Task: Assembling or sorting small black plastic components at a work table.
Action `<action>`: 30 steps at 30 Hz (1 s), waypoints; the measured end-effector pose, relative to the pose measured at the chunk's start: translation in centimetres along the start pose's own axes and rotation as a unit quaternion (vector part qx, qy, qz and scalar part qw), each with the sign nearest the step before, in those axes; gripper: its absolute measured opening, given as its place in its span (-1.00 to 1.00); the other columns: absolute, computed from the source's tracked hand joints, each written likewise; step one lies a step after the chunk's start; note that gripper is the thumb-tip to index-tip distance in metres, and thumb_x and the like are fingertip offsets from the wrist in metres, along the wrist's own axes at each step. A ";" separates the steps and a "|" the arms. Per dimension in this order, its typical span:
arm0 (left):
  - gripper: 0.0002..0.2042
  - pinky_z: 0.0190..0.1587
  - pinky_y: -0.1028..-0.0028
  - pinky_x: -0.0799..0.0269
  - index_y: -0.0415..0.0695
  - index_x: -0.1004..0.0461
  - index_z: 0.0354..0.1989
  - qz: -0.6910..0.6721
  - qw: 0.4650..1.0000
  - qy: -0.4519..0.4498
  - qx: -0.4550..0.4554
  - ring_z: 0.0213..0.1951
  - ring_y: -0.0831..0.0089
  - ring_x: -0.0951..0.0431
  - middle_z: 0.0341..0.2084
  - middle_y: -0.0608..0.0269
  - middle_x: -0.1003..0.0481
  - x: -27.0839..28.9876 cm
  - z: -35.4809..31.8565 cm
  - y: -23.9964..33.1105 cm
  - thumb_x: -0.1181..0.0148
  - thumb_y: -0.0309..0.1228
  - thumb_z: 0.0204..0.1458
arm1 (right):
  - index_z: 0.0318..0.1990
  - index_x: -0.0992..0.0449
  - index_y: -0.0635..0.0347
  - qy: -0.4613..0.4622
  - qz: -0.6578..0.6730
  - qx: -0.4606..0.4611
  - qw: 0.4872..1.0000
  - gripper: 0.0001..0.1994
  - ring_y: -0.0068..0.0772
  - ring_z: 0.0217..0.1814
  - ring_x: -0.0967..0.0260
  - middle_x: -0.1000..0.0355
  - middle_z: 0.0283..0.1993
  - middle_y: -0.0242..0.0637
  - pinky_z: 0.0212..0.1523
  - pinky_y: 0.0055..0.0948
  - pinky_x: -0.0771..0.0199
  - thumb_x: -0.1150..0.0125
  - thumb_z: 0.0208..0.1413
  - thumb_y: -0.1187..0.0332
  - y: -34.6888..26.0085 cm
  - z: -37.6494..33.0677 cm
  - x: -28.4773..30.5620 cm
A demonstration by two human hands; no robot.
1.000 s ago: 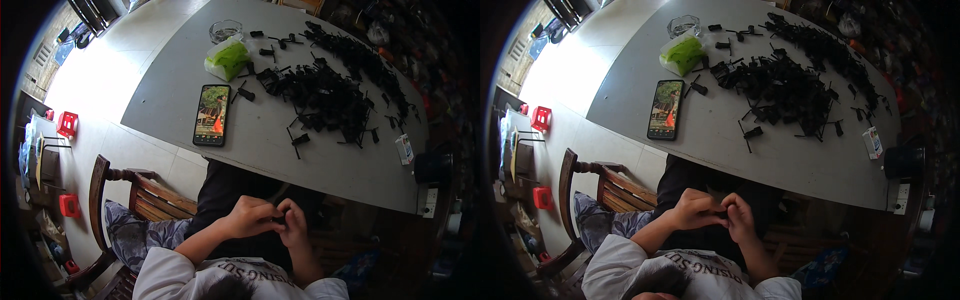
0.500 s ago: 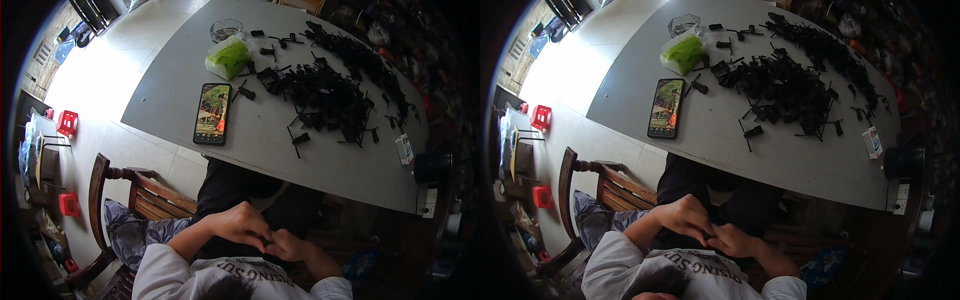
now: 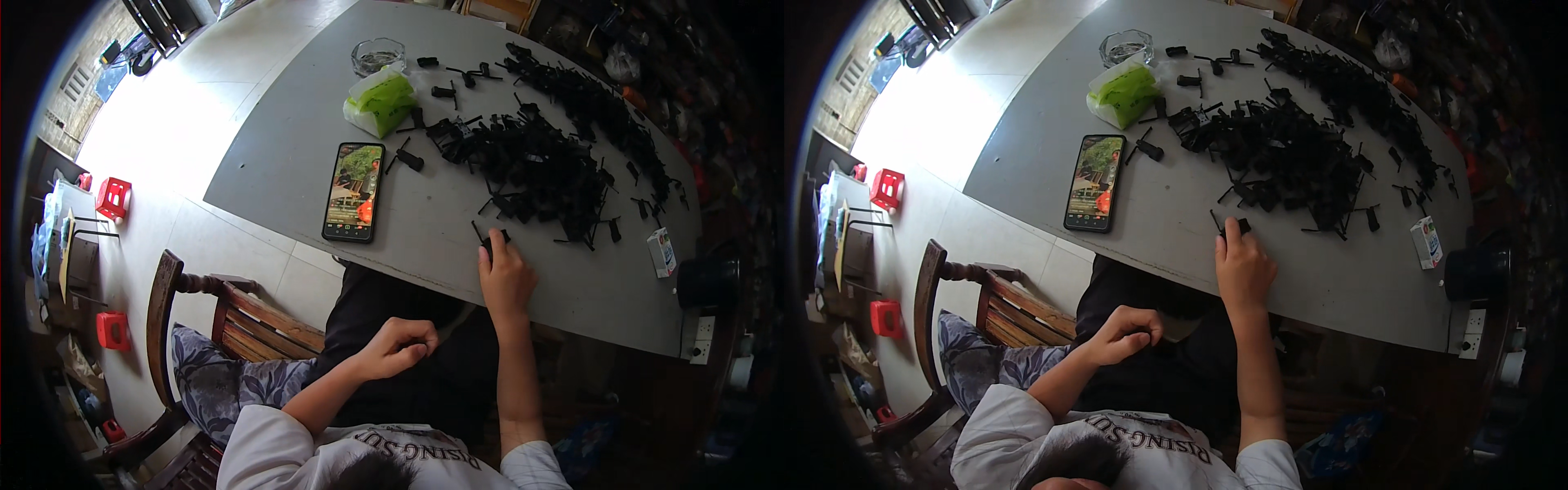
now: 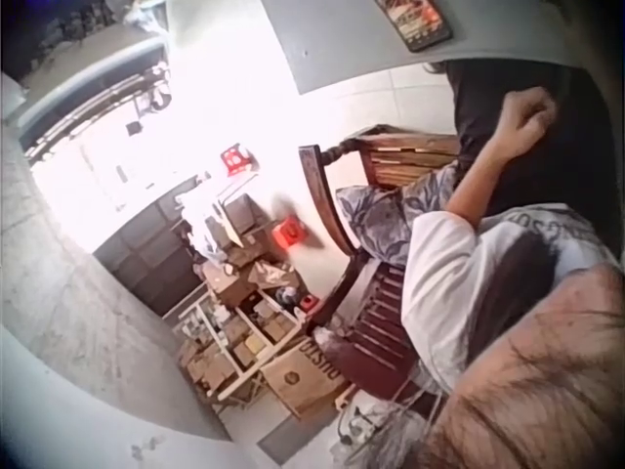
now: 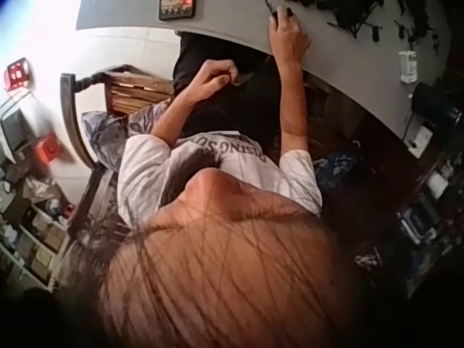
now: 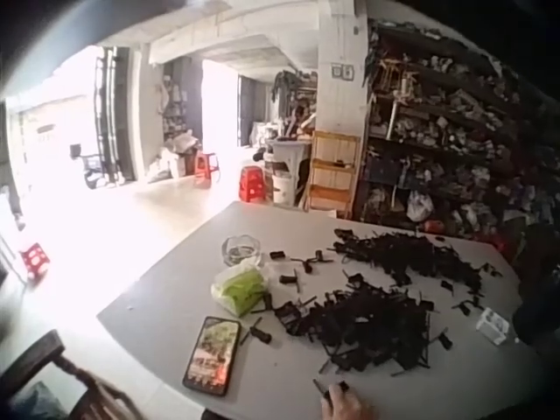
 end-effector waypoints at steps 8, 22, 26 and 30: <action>-0.75 -0.48 0.62 -0.24 -0.23 -0.36 -0.43 -0.158 0.984 0.043 0.066 -0.58 0.57 -0.32 -0.65 0.31 -0.33 -0.1 0.1 -2.0 0.09 -0.30 0.18 | -0.28 -0.33 0.17 0.010 0.411 0.030 0.911 -0.83 -0.48 -0.52 -0.29 -0.30 -0.52 -0.36 -0.52 -0.52 -0.27 -0.11 0.11 0.28 1.0 -2.2 0.8; -0.76 -0.58 0.70 -0.18 -0.28 -0.39 -0.12 -0.170 0.980 0.105 -0.004 -0.63 0.69 -0.30 -0.49 0.28 -0.43 -1.3 1.4 -0.1 -0.13 -0.48 0.03 | -0.41 -0.23 0.10 -0.188 0.875 -0.071 0.441 -0.62 -0.69 -0.64 -0.10 -0.21 -0.60 -0.45 -0.64 -0.72 -0.07 -0.22 0.01 0.04 -2.9 -9.7 1.9; -0.86 -0.56 0.67 -0.23 -0.30 -0.47 -0.31 -0.060 0.992 0.093 -0.058 -0.63 0.65 -0.36 -0.50 0.23 -0.46 -1.1 1.1 1.6 -0.20 -0.53 -0.05 | -0.30 -0.29 0.20 -0.162 0.735 -0.085 0.653 -0.73 -0.65 -0.55 -0.27 -0.34 -0.51 -0.39 -0.51 -0.70 -0.24 -0.26 0.00 0.29 -2.3 -9.7 3.1; -0.84 -0.49 0.58 -0.35 -0.31 -0.45 -0.36 0.109 0.971 0.142 -0.159 -0.56 0.45 -0.49 -0.49 0.11 -0.50 -1.5 1.2 2.6 -0.26 -0.58 -0.14 | -0.28 -0.34 0.27 -0.063 0.574 -0.040 0.815 -0.76 -0.64 -0.42 -0.35 -0.39 -0.43 -0.38 -0.34 -0.67 -0.33 -0.25 -0.02 0.38 -2.0 -10.1 3.7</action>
Point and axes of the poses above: each hand's wrist, its own z-axis towards the middle knuckle, its own x-axis out of the back of the hand, y = z × x, the point moved 4 cm from there along z, towards the middle knuckle
